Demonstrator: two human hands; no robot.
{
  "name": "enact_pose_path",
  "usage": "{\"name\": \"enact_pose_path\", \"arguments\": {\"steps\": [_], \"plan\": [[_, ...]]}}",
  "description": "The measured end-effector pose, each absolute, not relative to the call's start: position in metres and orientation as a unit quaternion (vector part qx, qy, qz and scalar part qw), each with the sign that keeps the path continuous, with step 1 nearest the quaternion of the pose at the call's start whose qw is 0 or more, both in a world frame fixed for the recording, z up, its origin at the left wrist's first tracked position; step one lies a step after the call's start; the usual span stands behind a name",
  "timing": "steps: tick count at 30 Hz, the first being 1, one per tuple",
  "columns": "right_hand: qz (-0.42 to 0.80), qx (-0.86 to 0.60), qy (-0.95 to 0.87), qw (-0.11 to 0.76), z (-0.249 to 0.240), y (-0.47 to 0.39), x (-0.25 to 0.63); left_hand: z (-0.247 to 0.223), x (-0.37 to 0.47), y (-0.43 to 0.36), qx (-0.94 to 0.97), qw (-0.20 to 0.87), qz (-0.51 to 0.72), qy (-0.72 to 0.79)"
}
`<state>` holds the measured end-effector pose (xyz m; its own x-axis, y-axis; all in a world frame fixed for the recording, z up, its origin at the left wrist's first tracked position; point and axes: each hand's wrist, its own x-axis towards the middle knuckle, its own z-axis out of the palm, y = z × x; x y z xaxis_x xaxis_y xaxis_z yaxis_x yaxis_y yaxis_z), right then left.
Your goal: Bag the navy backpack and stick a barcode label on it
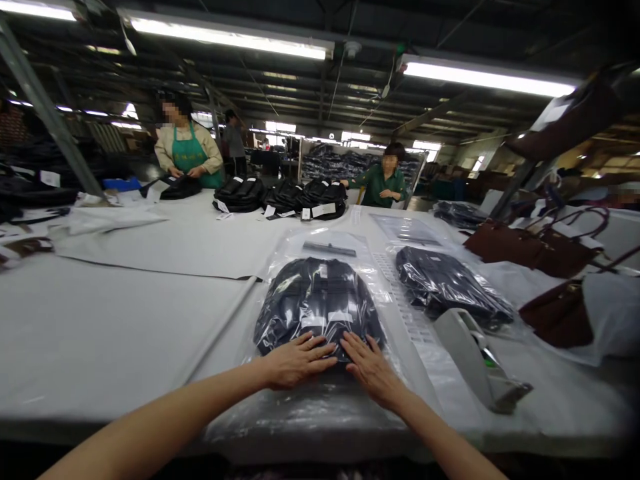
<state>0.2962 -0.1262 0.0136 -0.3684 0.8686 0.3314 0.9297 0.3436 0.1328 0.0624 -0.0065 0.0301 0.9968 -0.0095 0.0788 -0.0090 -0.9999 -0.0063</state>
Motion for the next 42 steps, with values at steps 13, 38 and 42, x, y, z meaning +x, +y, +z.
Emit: {"name": "enact_pose_path", "arguments": {"steps": [13,38,42], "plan": [[-0.161,-0.565,-0.803,0.105,-0.025,-0.115,0.309,0.000,0.065,-0.005,-0.994,0.029,-0.106,-0.009],[-0.135,-0.470,-0.843,0.223,0.020,-0.176,0.278,0.005,0.064,-0.012,-0.994,0.015,-0.103,-0.022],[-0.172,-0.491,-0.811,0.267,0.055,-0.137,0.271,0.003,0.065,-0.012,-0.992,0.027,-0.120,-0.025]]}}
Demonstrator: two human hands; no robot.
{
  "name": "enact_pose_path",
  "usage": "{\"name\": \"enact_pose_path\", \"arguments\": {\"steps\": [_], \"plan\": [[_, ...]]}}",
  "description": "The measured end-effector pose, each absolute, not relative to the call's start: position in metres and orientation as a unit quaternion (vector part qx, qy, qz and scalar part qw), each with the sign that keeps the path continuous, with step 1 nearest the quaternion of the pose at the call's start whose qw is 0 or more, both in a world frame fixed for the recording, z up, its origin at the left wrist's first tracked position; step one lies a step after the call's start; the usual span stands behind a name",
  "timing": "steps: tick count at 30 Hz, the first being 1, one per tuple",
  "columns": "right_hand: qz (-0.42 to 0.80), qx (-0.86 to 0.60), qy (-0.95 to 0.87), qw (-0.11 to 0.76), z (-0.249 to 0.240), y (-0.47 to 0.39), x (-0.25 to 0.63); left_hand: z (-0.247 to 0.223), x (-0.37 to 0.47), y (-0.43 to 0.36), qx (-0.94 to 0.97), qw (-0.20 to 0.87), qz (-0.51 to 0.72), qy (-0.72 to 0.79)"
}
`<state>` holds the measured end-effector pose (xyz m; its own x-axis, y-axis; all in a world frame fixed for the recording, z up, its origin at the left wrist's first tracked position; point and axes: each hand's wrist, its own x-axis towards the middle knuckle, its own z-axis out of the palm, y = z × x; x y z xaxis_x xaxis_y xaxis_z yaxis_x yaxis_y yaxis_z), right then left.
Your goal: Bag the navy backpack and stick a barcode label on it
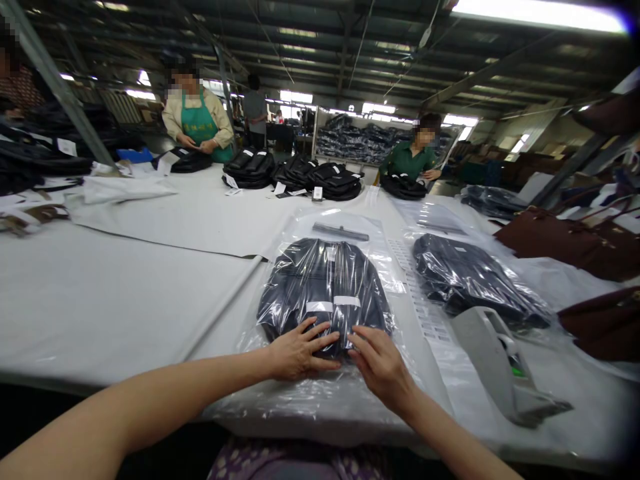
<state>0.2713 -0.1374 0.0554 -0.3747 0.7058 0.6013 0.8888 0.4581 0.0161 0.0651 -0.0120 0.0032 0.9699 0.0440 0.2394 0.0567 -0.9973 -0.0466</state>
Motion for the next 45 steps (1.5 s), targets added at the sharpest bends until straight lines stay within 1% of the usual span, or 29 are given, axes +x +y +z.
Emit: {"name": "enact_pose_path", "arguments": {"steps": [2,4,6,9,11,14,16,18,20,23,25,27,29,31,32,36,39,42,45], "plan": [[-0.175,-0.469,-0.841,0.205,0.056,-0.112,0.268,0.002,0.066,-0.012,-0.989,0.042,-0.140,-0.019],[-0.162,-0.428,-0.878,0.140,0.043,-0.093,0.266,0.001,0.067,-0.012,-0.985,0.054,-0.166,-0.003],[-0.146,-0.411,-0.892,0.116,0.021,-0.082,0.267,0.001,0.066,-0.011,-0.983,0.050,-0.175,0.006],[-0.146,-0.423,-0.886,0.123,-0.007,-0.080,0.271,0.003,0.062,-0.007,-0.990,-0.003,-0.142,0.025],[-0.152,-0.421,-0.885,0.128,-0.015,-0.082,0.273,0.009,0.058,-0.003,-0.989,-0.054,-0.130,0.045],[-0.153,-0.412,-0.887,0.142,-0.014,-0.084,0.275,0.029,0.057,0.002,-0.977,-0.130,-0.163,0.053],[-0.143,-0.419,-0.884,0.149,-0.013,-0.085,0.275,0.048,0.060,0.004,-0.966,-0.145,-0.212,0.030],[-0.124,-0.430,-0.880,0.157,-0.015,-0.084,0.274,0.064,0.067,0.004,-0.966,-0.114,-0.231,0.025],[-0.102,-0.444,-0.874,0.168,-0.018,-0.083,0.272,0.067,0.074,0.005,-0.976,-0.064,-0.198,0.057],[-0.056,-0.457,-0.872,0.167,-0.018,-0.081,0.271,0.042,0.079,0.005,-0.987,-0.013,-0.123,0.104],[-0.017,-0.456,-0.875,0.161,-0.012,-0.083,0.273,0.018,0.078,0.005,-0.990,0.000,-0.110,0.084],[0.002,-0.463,-0.868,0.177,-0.003,-0.093,0.279,0.001,0.076,0.004,-0.992,0.009,-0.111,0.061],[-0.017,-0.482,-0.849,0.216,0.007,-0.113,0.287,-0.004,0.074,0.004,-0.992,0.017,-0.110,0.063],[-0.052,-0.496,-0.835,0.231,0.013,-0.139,0.295,0.000,0.073,0.004,-0.992,0.023,-0.103,0.069],[-0.068,-0.495,-0.838,0.220,0.014,-0.152,0.298,0.003,0.073,0.004,-0.992,0.026,-0.100,0.070],[-0.096,-0.465,-0.871,0.128,0.007,-0.178,0.298,0.011,0.073,0.003,-0.992,0.037,-0.095,0.071],[-0.098,-0.447,-0.883,0.108,-0.004,-0.171,0.293,0.010,0.073,0.002,-0.992,0.042,-0.095,0.074],[-0.121,-0.430,-0.883,0.142,-0.011,-0.163,0.291,0.010,0.073,0.001,-0.992,0.052,-0.089,0.076],[-0.146,-0.442,-0.856,0.226,-0.014,-0.161,0.289,0.011,0.073,0.001,-0.992,0.064,-0.088,0.072]]}}
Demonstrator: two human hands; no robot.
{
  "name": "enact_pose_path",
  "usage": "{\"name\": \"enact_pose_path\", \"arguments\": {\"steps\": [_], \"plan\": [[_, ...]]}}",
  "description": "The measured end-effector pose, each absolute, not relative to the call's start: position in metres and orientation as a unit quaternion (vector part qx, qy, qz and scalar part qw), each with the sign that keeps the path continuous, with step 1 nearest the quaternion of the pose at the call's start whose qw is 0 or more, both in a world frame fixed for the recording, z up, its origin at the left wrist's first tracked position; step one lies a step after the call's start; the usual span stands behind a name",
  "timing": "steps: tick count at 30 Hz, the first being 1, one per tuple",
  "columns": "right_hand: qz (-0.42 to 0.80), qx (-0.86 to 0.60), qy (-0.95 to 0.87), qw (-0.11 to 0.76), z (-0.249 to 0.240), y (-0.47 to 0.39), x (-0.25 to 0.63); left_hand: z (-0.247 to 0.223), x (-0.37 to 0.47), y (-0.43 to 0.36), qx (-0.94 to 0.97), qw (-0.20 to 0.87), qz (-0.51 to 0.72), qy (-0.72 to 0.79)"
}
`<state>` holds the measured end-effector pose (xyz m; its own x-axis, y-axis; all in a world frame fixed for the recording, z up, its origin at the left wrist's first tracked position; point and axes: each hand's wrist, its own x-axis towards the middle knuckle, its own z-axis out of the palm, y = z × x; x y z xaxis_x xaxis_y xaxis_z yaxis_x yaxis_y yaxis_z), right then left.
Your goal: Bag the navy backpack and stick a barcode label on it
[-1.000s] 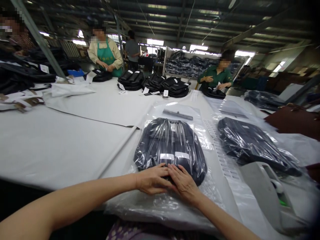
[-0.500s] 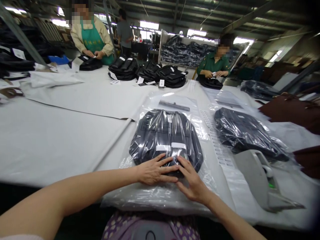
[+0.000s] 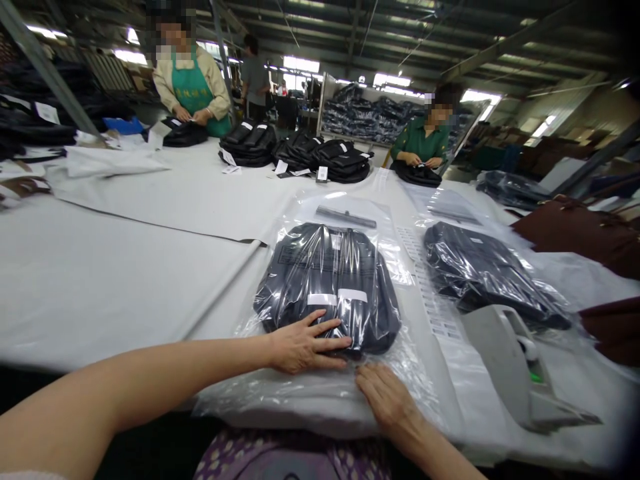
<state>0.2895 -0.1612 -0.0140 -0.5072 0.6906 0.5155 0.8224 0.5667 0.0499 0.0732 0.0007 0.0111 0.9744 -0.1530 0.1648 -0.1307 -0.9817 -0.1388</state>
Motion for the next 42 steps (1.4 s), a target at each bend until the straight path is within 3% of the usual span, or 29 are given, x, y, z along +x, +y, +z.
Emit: {"name": "enact_pose_path", "arguments": {"steps": [4,12,18,24,30,37,42], "plan": [[-0.103,-0.475,-0.830,0.275,-0.018,-0.159,0.284,0.011,0.073,0.000,-0.990,0.075,-0.091,0.071],[0.017,-0.483,-0.851,0.205,-0.013,-0.167,0.287,0.005,0.073,-0.001,-0.987,0.069,-0.129,0.067],[-0.108,-0.462,-0.845,0.246,-0.020,-0.160,0.288,0.007,0.074,-0.001,-0.990,0.070,-0.112,0.057],[-0.230,-0.410,-0.851,0.233,-0.016,-0.176,0.289,0.006,0.073,-0.002,-0.986,0.072,-0.142,0.060],[-0.188,-0.399,-0.866,0.236,-0.024,-0.188,0.294,0.003,0.072,-0.004,-0.986,0.078,-0.133,0.057],[-0.189,-0.360,-0.890,0.207,0.013,-0.153,0.301,0.005,0.071,-0.004,-0.985,0.075,-0.140,0.062],[-0.118,-0.399,-0.880,0.227,0.021,-0.126,0.299,0.004,0.072,-0.003,-0.983,0.084,-0.148,0.063]]}}
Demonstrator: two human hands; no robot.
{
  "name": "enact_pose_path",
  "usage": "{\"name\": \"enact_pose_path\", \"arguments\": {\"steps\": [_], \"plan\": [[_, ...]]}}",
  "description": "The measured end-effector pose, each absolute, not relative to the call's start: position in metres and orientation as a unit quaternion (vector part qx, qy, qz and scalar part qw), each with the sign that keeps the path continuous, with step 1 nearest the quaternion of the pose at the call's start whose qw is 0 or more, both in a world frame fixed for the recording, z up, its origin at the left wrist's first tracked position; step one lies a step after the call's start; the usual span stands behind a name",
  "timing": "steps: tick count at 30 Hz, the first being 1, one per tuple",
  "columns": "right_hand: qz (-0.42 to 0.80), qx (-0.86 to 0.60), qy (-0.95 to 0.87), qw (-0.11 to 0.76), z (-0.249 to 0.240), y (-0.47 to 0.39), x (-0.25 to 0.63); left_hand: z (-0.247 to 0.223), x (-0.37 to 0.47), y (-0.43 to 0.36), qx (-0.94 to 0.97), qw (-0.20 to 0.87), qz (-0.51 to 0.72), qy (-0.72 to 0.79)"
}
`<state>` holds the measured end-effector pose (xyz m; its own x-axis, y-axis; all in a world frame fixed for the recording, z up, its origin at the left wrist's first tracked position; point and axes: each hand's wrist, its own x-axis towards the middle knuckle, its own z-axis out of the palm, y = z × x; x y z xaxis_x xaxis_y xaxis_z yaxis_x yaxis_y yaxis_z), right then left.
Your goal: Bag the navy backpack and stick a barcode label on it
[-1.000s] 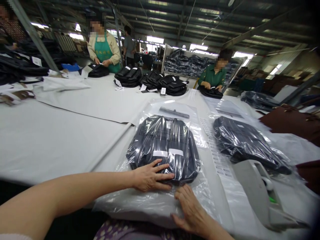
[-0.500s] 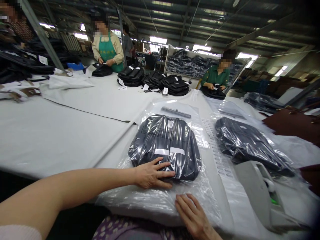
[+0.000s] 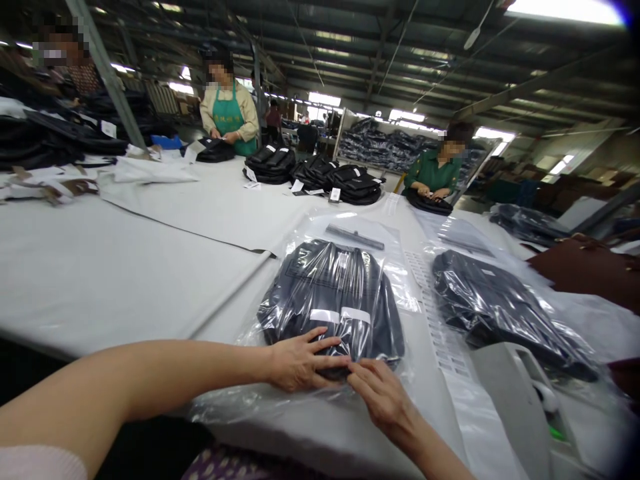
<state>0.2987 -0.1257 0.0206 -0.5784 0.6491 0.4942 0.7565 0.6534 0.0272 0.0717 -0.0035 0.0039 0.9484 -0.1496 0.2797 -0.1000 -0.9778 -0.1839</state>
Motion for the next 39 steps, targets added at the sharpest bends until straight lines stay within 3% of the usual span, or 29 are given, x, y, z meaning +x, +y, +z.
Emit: {"name": "enact_pose_path", "arguments": {"steps": [4,11,18,24,27,33,39], "plan": [[-0.060,-0.405,-0.868,0.280,0.017,-0.111,0.296,0.005,0.072,-0.005,-0.986,0.069,-0.142,0.055],[-0.108,-0.376,-0.864,0.317,0.016,-0.101,0.292,0.008,0.073,-0.006,-0.988,0.046,-0.140,0.042],[-0.054,-0.452,-0.791,0.409,-0.007,-0.103,0.291,0.005,0.073,-0.016,-0.986,0.074,-0.149,-0.013],[-0.073,-0.458,-0.769,0.439,-0.015,-0.101,0.292,-0.004,0.069,-0.026,-0.972,0.108,-0.200,-0.055],[-0.088,-0.449,-0.766,0.451,-0.013,-0.099,0.291,0.002,0.056,-0.030,-0.971,0.044,-0.231,-0.052],[-0.111,-0.437,-0.764,0.462,-0.009,-0.098,0.289,0.021,0.027,-0.064,-0.915,-0.223,-0.280,-0.185],[-0.108,-0.453,-0.762,0.451,-0.016,-0.099,0.294,-0.006,0.033,-0.083,-0.933,-0.038,-0.238,-0.266]]}}
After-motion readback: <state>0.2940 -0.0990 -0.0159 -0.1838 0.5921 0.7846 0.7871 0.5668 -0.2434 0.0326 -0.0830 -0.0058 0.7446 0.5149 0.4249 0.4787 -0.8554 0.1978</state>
